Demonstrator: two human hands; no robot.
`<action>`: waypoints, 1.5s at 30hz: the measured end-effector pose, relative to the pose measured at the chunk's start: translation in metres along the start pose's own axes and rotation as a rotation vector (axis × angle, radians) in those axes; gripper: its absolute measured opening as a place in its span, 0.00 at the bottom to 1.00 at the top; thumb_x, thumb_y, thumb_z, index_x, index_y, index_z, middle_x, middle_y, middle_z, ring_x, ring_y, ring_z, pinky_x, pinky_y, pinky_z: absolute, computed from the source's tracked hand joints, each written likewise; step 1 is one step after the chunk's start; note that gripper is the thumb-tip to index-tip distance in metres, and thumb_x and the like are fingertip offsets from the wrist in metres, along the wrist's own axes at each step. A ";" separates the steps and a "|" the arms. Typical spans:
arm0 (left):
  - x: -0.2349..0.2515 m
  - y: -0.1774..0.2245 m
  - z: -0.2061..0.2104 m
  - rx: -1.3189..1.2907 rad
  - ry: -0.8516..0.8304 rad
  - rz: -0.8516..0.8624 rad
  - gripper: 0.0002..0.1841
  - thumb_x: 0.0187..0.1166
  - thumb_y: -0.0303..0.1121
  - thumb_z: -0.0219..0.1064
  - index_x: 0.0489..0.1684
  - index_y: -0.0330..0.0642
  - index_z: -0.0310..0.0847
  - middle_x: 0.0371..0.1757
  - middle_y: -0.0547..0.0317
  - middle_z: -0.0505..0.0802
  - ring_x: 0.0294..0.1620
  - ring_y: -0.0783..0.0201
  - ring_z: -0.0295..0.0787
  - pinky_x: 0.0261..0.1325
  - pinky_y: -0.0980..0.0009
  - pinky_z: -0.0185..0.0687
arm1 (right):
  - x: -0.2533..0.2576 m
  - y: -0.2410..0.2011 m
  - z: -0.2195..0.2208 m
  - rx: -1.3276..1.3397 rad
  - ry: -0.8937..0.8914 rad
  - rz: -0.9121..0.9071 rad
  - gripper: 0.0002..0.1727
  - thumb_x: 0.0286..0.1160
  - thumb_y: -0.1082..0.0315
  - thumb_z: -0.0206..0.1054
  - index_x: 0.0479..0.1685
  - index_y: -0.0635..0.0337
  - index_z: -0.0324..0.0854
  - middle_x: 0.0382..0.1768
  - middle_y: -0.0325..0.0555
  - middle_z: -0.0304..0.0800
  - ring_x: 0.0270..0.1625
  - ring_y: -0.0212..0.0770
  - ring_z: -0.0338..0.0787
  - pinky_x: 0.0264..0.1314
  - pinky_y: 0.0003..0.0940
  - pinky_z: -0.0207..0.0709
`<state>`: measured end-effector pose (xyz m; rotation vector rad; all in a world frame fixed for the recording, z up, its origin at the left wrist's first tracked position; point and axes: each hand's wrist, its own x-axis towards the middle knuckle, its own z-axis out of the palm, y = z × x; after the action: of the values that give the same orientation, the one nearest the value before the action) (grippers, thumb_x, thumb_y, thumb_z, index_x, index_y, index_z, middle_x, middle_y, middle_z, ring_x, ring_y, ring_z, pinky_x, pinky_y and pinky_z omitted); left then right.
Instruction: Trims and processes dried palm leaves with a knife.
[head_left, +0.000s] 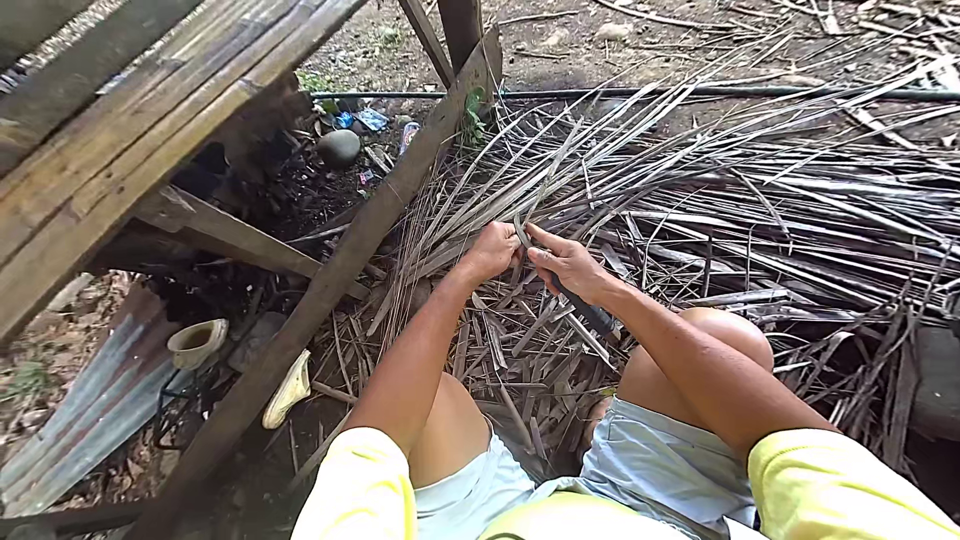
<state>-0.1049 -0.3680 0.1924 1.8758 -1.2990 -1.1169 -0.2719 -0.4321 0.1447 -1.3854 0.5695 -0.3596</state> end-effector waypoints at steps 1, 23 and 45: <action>-0.002 0.002 -0.002 -0.030 -0.016 -0.036 0.15 0.93 0.27 0.51 0.37 0.31 0.79 0.19 0.62 0.77 0.15 0.75 0.66 0.20 0.79 0.61 | 0.002 0.000 0.000 0.002 -0.003 -0.002 0.32 0.93 0.67 0.53 0.95 0.52 0.51 0.18 0.38 0.74 0.13 0.30 0.71 0.15 0.24 0.69; -0.016 0.000 -0.004 0.057 0.039 0.032 0.18 0.93 0.28 0.53 0.26 0.33 0.75 0.16 0.63 0.73 0.15 0.73 0.65 0.23 0.77 0.62 | 0.007 0.006 0.002 -0.090 0.036 -0.093 0.31 0.91 0.69 0.56 0.92 0.57 0.58 0.21 0.38 0.77 0.15 0.28 0.72 0.19 0.24 0.69; -0.057 0.017 -0.051 -0.143 -0.024 -0.005 0.15 0.94 0.28 0.52 0.56 0.32 0.87 0.15 0.68 0.74 0.09 0.78 0.57 0.13 0.82 0.51 | 0.011 -0.017 -0.112 0.415 0.690 -0.039 0.24 0.94 0.58 0.54 0.87 0.39 0.64 0.27 0.34 0.75 0.18 0.31 0.77 0.18 0.27 0.78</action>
<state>-0.0769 -0.3198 0.2485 1.7667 -1.1953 -1.2061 -0.3259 -0.5319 0.1507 -0.8502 0.9657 -0.9482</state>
